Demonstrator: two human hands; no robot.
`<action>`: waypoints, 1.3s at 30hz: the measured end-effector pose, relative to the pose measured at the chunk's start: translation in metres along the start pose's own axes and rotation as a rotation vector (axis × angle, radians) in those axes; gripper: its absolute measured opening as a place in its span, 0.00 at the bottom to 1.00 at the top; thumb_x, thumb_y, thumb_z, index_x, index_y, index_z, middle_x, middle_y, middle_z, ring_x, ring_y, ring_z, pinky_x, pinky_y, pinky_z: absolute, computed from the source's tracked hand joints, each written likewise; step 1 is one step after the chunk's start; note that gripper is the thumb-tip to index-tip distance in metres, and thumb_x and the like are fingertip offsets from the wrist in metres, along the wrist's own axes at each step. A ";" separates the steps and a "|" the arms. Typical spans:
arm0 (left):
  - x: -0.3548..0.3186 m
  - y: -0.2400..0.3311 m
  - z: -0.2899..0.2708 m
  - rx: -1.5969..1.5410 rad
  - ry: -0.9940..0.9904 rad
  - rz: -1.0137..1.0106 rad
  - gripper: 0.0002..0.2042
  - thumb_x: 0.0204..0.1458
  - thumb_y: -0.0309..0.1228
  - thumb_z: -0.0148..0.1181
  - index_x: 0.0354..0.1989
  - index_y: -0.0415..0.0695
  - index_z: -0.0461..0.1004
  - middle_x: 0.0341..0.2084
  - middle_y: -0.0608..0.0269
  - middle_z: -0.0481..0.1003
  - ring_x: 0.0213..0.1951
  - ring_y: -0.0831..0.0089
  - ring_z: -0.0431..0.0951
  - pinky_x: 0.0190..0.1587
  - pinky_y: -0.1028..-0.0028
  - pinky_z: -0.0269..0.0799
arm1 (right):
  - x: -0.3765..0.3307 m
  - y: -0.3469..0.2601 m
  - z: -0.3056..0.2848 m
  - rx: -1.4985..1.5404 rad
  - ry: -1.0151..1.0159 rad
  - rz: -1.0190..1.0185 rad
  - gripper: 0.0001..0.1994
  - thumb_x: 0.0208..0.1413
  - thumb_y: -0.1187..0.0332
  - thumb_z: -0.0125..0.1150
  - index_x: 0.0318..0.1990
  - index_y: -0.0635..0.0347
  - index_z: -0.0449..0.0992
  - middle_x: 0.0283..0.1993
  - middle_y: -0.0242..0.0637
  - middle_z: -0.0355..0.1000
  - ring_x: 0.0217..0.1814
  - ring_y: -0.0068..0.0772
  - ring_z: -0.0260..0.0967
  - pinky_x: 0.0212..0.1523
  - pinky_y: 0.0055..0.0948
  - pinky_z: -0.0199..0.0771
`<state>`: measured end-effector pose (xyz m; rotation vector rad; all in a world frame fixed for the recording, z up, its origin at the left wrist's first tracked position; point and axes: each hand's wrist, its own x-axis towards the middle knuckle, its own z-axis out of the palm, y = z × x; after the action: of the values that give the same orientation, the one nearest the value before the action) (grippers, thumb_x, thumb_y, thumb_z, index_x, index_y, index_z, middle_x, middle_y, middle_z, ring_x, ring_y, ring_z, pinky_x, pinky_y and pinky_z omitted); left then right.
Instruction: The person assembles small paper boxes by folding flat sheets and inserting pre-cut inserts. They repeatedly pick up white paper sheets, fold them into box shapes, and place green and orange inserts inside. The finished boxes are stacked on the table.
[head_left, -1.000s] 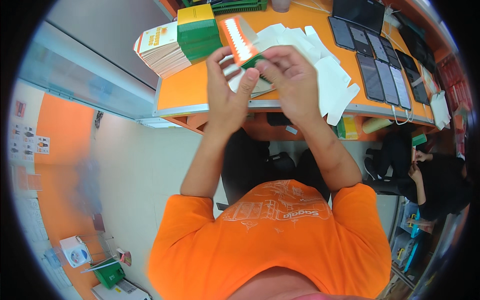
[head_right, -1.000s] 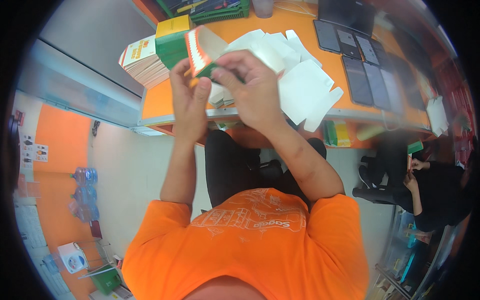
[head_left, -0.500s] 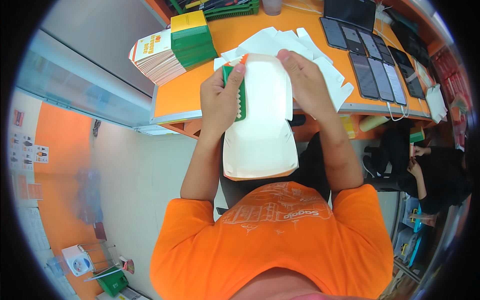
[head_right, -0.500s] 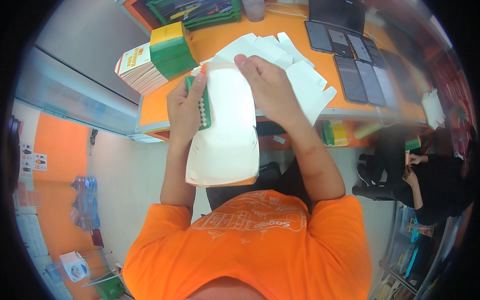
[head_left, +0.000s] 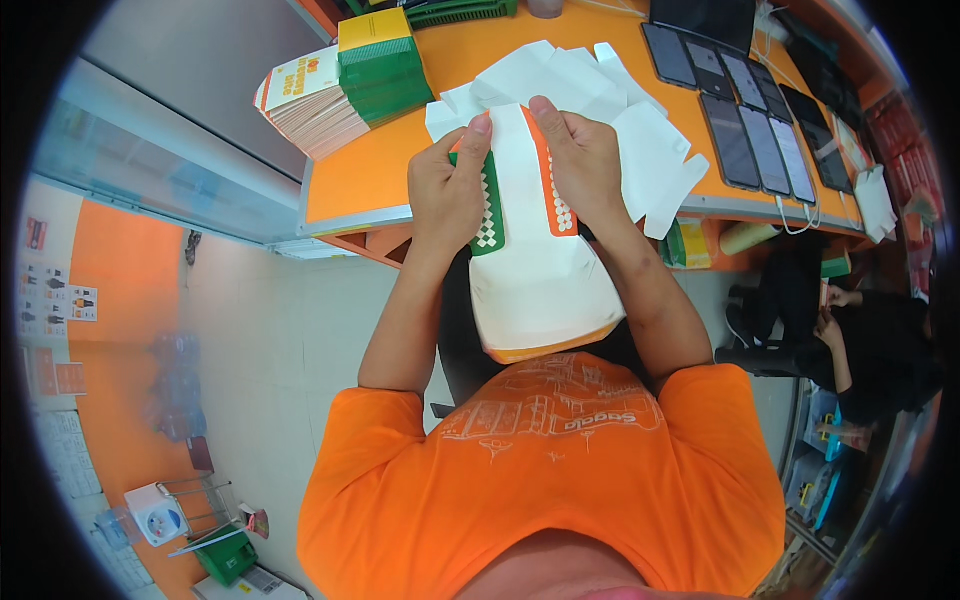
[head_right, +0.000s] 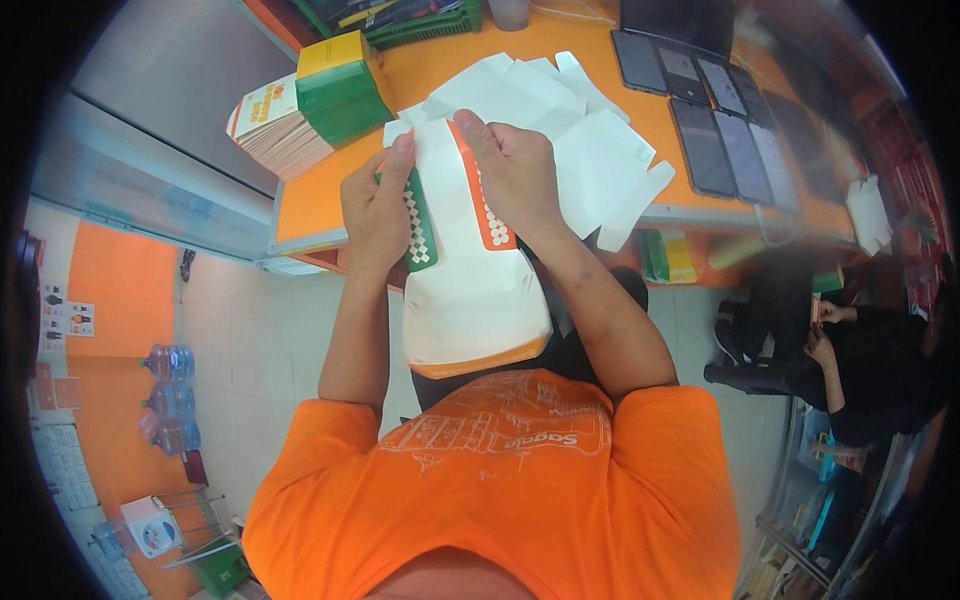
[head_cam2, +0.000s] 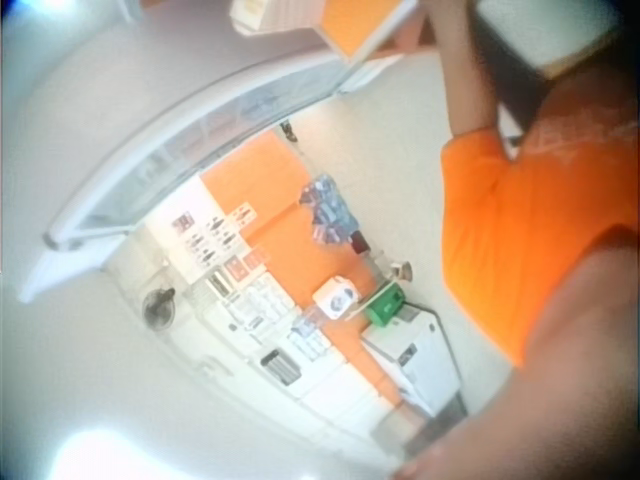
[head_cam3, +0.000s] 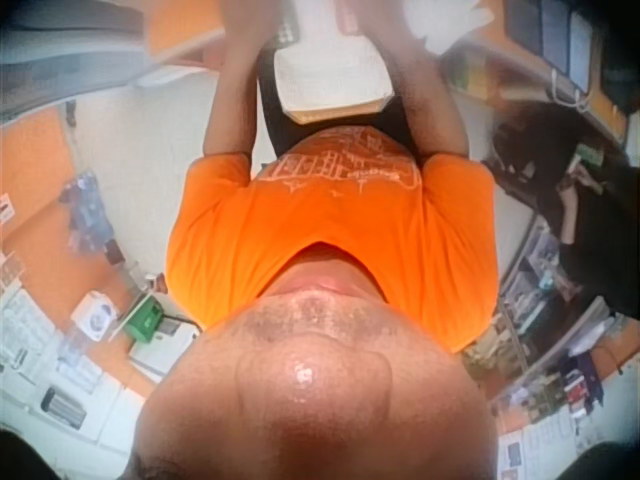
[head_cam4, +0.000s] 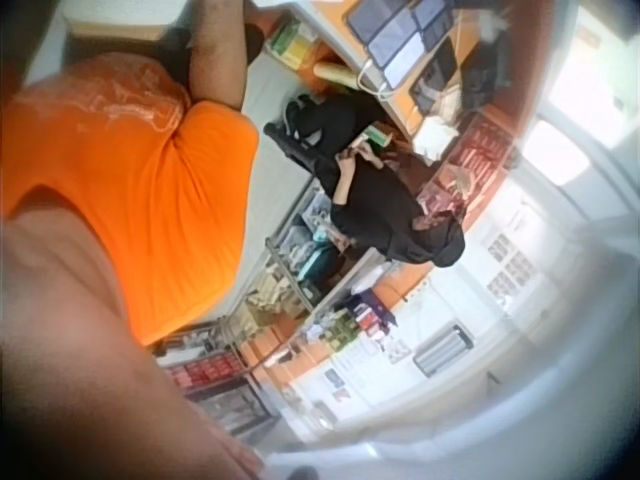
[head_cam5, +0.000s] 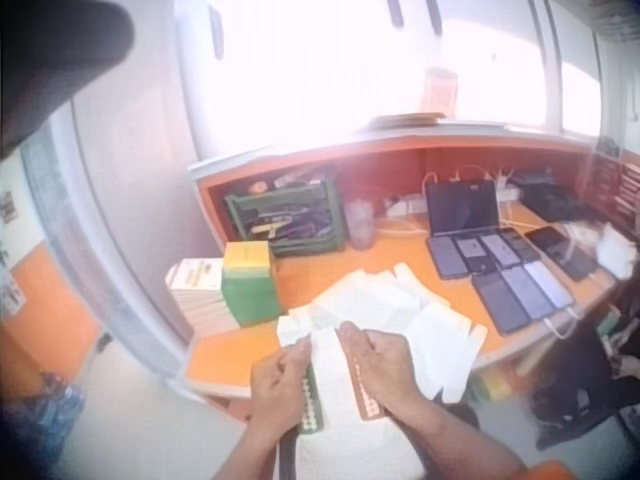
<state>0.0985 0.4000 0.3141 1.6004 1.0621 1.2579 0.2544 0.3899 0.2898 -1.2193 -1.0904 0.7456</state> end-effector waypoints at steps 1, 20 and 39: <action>0.000 -0.001 0.000 -0.046 -0.011 -0.018 0.28 0.68 0.51 0.52 0.38 0.32 0.82 0.25 0.64 0.79 0.28 0.81 0.73 0.34 0.78 0.70 | -0.002 -0.001 0.000 -0.032 0.025 -0.026 0.31 0.67 0.47 0.59 0.18 0.66 0.72 0.15 0.28 0.64 0.19 0.17 0.55 0.22 0.27 0.59; 0.001 -0.022 -0.025 -0.080 0.192 0.130 0.27 0.71 0.46 0.49 0.23 0.37 0.73 0.17 0.72 0.70 0.21 0.83 0.65 0.24 0.76 0.60 | -0.011 0.009 -0.006 0.685 -0.324 0.385 0.31 0.71 0.41 0.44 0.60 0.62 0.74 0.57 0.41 0.76 0.56 0.29 0.74 0.60 0.29 0.71; 0.101 0.022 -0.091 -0.220 -0.451 0.135 0.24 0.67 0.51 0.48 0.50 0.39 0.75 0.40 0.64 0.77 0.44 0.77 0.76 0.49 0.77 0.70 | 0.030 -0.059 -0.002 -0.551 -0.810 -0.480 0.51 0.43 0.54 0.79 0.76 0.40 0.57 0.68 0.50 0.59 0.71 0.49 0.59 0.72 0.38 0.57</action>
<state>0.0264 0.4976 0.3792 1.6957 0.5241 0.9909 0.2600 0.4032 0.3548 -1.0257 -2.2794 0.5767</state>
